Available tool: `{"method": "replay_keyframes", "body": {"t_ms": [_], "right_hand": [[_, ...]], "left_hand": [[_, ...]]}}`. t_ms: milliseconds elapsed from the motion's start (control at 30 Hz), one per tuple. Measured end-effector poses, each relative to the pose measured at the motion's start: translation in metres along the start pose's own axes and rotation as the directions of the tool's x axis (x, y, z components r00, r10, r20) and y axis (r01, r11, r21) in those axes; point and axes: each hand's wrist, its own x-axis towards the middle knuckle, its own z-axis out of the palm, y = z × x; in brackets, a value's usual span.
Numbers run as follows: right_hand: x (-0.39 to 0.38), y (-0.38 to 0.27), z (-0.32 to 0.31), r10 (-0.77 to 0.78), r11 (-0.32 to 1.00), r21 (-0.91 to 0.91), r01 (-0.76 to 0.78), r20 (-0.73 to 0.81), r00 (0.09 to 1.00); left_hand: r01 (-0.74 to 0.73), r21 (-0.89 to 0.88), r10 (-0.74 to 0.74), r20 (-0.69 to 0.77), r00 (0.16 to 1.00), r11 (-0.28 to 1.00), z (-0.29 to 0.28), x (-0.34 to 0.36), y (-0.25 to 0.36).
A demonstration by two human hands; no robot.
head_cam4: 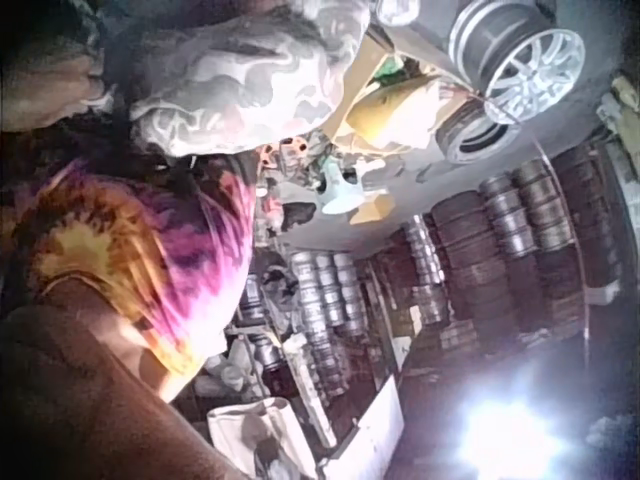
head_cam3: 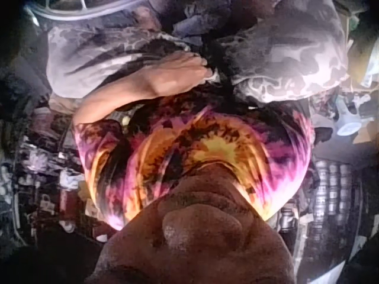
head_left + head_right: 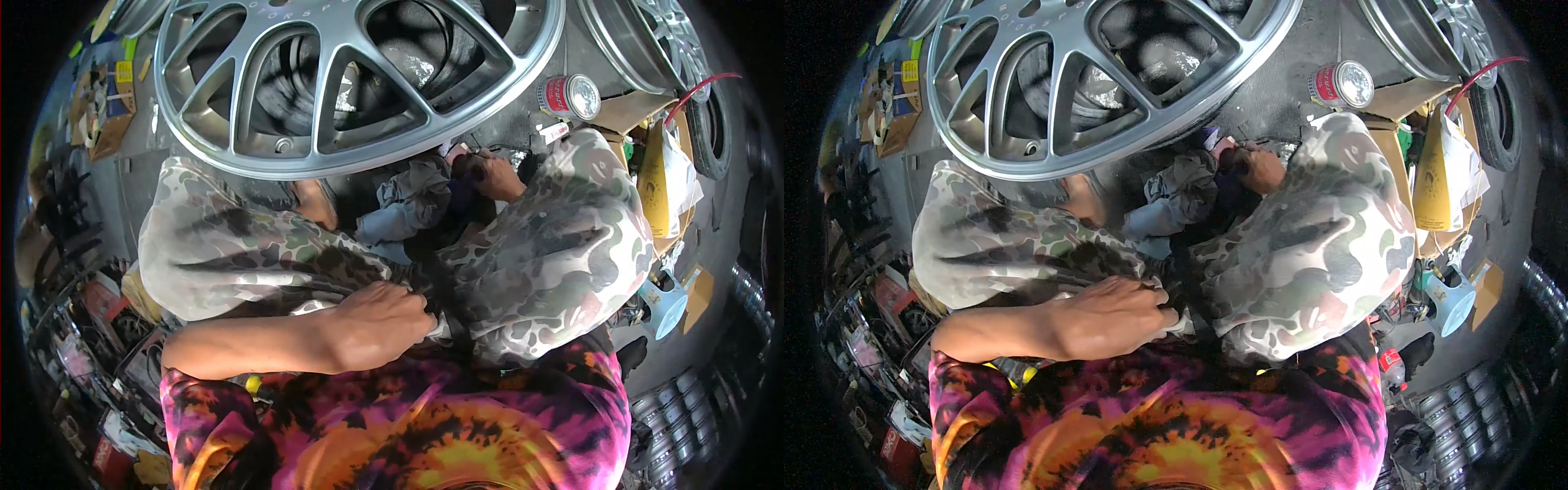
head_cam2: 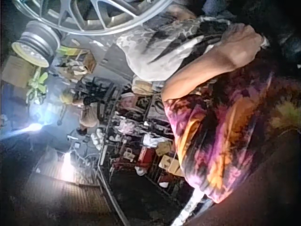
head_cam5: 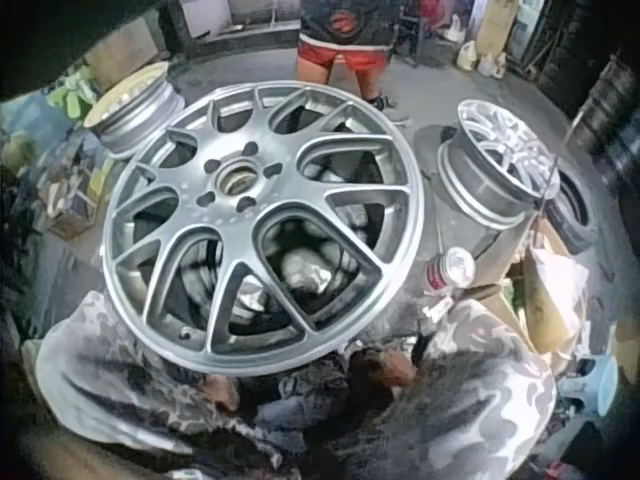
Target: The person sands small round parts with sandpaper, walks through the workshop holding them, and applies masking tape along the rim of a car wheel.
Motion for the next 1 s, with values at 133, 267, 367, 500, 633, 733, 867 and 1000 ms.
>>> {"method": "replay_keyframes", "body": {"t_ms": [133,267,367,500,633,733,867,1000], "right_hand": [[-0.013,-0.008,0.007,-0.105,0.983,-0.161,0.083,-0.135,0.985],[-0.012,0.014,0.028,-0.286,0.95,-0.233,0.206,-0.394,0.874],[-0.012,0.018,0.029,-0.148,0.987,0.003,0.159,-0.334,0.931],[-0.013,0.028,0.021,0.122,0.902,0.418,0.107,-0.485,0.866],[-0.013,0.06,0.009,0.379,0.574,0.817,0.062,-0.332,0.864],[-0.022,0.042,-0.005,0.282,0.268,0.949,0.168,-0.244,0.928],[-0.047,0.022,-0.039,0.285,0.088,0.992,0.094,-0.115,0.952],[-0.061,-0.01,-0.061,0.268,0.096,0.991,0.09,-0.112,0.957]], "left_hand": [[0.037,0.112,-0.032,-0.047,0.998,0.993,0.017,0.003,0.0],[-0.15,0.095,0.171,-0.273,0.947,0.984,0.02,0.007,-0.016],[-0.146,0.108,0.167,-0.223,0.96,0.983,0.013,0.02,-0.023],[0.068,0.075,-0.062,-0.074,0.995,0.995,0.002,0.038,-0.01],[0.193,0.032,-0.194,0.005,0.981,0.981,-0.008,0.052,-0.01],[0.201,-0.049,-0.198,0.059,0.978,0.978,-0.035,0.066,-0.008],[0.198,-0.351,-0.276,-0.19,0.942,0.915,-0.047,0.103,-0.035],[0.205,-0.303,-0.366,-0.733,0.574,0.93,-0.039,0.166,-0.088]]}}
